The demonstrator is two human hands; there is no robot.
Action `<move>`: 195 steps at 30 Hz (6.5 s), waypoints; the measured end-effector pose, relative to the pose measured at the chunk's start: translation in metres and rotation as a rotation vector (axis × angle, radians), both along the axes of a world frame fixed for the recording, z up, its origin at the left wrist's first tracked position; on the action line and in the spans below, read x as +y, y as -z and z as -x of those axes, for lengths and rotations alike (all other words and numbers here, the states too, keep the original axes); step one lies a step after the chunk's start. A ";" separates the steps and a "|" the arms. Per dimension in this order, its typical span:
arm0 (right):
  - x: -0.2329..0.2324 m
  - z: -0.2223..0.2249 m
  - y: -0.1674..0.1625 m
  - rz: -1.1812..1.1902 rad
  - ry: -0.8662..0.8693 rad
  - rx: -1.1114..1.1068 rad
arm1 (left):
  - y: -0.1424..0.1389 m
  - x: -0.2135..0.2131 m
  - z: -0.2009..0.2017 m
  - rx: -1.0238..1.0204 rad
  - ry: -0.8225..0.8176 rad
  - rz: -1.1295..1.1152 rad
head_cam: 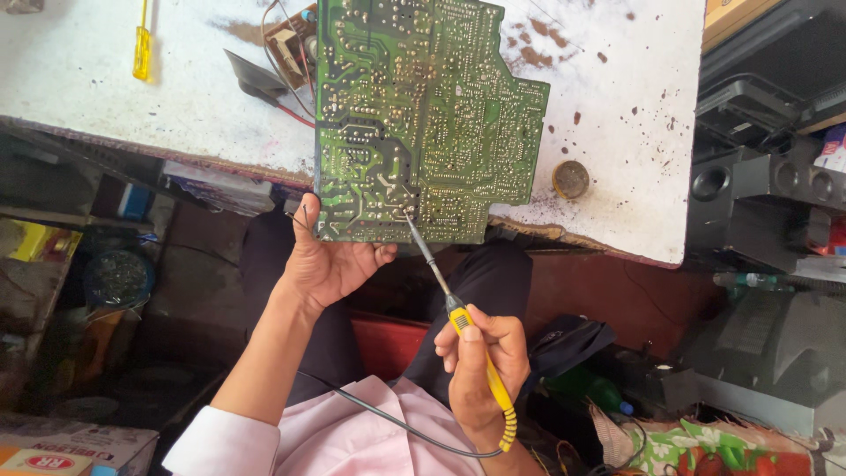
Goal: The person holds a large green circuit board against the edge of a workbench with one hand and uses a soldering iron with the other hand to work on the solder joints on the underside of the board, repositioning the board and the iron repeatedly across the session.
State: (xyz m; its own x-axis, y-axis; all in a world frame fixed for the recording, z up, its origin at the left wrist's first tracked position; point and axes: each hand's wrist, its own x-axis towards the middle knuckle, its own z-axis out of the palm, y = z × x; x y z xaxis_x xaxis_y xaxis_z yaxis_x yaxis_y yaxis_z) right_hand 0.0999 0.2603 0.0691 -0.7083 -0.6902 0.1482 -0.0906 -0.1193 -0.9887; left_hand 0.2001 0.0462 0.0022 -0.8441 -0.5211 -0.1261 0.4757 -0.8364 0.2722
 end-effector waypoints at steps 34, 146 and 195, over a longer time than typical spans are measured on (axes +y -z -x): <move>-0.007 -0.004 0.035 0.184 -0.038 -0.327 | 0.000 -0.004 0.001 0.022 -0.006 0.016; -0.016 0.047 0.031 0.260 -0.063 -0.337 | 0.002 -0.017 0.009 0.063 0.038 0.030; -0.024 0.063 0.026 0.246 -0.041 -0.591 | -0.005 -0.022 0.010 0.050 0.038 0.025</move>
State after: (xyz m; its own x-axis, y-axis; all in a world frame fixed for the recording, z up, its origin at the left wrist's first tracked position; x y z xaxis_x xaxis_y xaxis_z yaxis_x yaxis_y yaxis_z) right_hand 0.0372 0.2358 0.0429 -0.6926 -0.7141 -0.1018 0.4713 -0.3411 -0.8133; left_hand 0.1902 0.0239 0.0070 -0.8683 -0.4910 -0.0706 0.4573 -0.8474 0.2697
